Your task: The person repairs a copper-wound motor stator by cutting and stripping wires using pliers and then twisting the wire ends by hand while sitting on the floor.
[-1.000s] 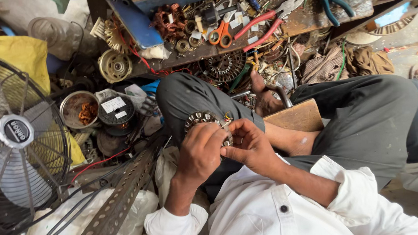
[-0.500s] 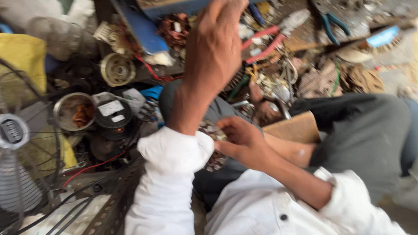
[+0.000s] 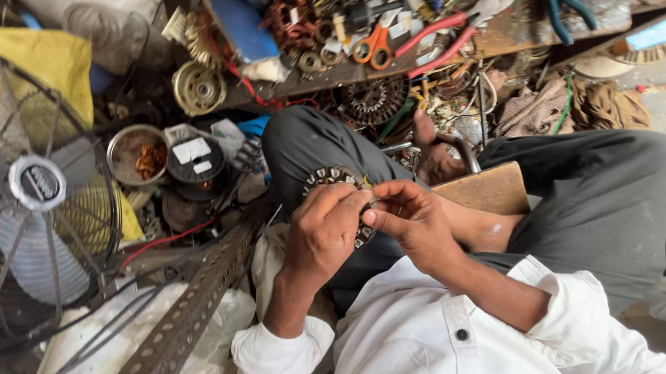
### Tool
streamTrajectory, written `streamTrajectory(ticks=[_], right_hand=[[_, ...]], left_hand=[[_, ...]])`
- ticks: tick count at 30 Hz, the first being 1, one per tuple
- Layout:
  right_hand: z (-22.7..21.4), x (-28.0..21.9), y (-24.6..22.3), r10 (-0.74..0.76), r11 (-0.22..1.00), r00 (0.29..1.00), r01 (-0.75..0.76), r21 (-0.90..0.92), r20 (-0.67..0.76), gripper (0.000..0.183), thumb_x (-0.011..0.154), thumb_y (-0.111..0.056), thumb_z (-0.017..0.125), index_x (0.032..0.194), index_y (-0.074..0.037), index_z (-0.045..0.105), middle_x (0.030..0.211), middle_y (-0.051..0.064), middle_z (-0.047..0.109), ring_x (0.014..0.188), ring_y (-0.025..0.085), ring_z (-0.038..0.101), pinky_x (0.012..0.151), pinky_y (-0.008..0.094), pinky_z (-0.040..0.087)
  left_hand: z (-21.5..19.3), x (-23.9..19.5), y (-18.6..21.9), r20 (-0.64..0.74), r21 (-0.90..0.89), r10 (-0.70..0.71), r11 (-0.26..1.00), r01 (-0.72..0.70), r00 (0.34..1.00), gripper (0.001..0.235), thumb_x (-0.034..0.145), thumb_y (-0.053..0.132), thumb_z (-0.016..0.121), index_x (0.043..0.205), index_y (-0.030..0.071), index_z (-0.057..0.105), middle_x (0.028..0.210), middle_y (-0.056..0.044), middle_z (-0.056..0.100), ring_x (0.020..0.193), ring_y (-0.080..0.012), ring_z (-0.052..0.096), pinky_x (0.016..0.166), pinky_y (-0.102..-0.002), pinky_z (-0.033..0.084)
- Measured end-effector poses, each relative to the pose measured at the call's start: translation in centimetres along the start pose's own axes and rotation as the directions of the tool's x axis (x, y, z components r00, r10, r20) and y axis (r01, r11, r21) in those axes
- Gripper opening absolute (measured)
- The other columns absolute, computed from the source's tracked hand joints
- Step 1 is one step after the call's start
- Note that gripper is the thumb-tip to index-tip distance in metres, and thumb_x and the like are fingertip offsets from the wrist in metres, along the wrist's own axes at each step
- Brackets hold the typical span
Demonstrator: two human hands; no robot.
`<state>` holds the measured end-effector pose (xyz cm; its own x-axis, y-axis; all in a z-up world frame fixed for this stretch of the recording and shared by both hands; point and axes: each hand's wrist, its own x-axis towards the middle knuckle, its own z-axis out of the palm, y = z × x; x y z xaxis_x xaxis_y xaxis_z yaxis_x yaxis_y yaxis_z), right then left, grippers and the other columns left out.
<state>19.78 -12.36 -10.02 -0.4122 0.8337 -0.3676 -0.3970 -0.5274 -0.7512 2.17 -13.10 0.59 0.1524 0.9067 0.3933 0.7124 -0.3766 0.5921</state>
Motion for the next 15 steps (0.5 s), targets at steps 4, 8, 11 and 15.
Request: streamTrajectory(ticks=[4, 8, 11, 15], right_hand=[[0.2, 0.4, -0.6, 0.014, 0.999, 0.999, -0.016, 0.034, 0.051, 0.034, 0.085, 0.002, 0.079, 0.116, 0.0, 0.067, 0.103, 0.006, 0.072, 0.094, 0.012, 0.067, 0.086, 0.028, 0.056], [0.5, 0.2, -0.6, -0.009, 0.996, 0.995, 0.0, 0.085, 0.101, 0.033, 0.086, 0.003, 0.079, 0.116, 0.001, 0.066, 0.108, 0.006, 0.071, 0.098, 0.013, 0.067, 0.09, 0.029, 0.057], [0.6, 0.2, -0.5, -0.021, 0.996, 0.994, 0.011, 0.088, 0.11, 0.032, 0.087, 0.003, 0.078, 0.117, 0.002, 0.066, 0.109, 0.006, 0.07, 0.099, 0.013, 0.066, 0.091, 0.03, 0.056], [0.6, 0.5, 0.1, -0.027, 0.993, 0.996, 0.017, 0.113, 0.083, 0.035, 0.088, 0.004, 0.078, 0.12, 0.002, 0.064, 0.107, 0.006, 0.07, 0.097, 0.014, 0.066, 0.09, 0.031, 0.056]], left_hand=[[-0.1, 0.5, -0.4, 0.028, -0.035, 0.003, 0.999, -0.002, 1.0, 0.018, 0.088, -0.008, 0.071, 0.103, 0.0, 0.072, 0.098, -0.011, 0.069, 0.088, -0.028, 0.07, 0.078, -0.039, 0.058], [-0.7, -0.3, -0.7, 0.078, 0.009, 0.051, 0.999, -0.051, 0.996, 0.018, 0.086, -0.006, 0.072, 0.103, -0.002, 0.071, 0.101, -0.013, 0.068, 0.09, -0.0293, 0.071, 0.079, -0.038, 0.059], [-0.6, -0.3, -1.2, 0.095, 0.091, 0.108, 0.989, -0.117, 0.99, 0.019, 0.085, -0.006, 0.071, 0.103, -0.003, 0.069, 0.103, -0.015, 0.068, 0.091, -0.0314, 0.07, 0.08, -0.039, 0.059], [-0.3, 0.1, -0.9, 0.092, 0.107, 0.042, 0.993, -0.052, 0.995, 0.017, 0.085, -0.006, 0.07, 0.101, -0.003, 0.066, 0.101, -0.017, 0.067, 0.091, -0.0347, 0.069, 0.08, -0.043, 0.058]])
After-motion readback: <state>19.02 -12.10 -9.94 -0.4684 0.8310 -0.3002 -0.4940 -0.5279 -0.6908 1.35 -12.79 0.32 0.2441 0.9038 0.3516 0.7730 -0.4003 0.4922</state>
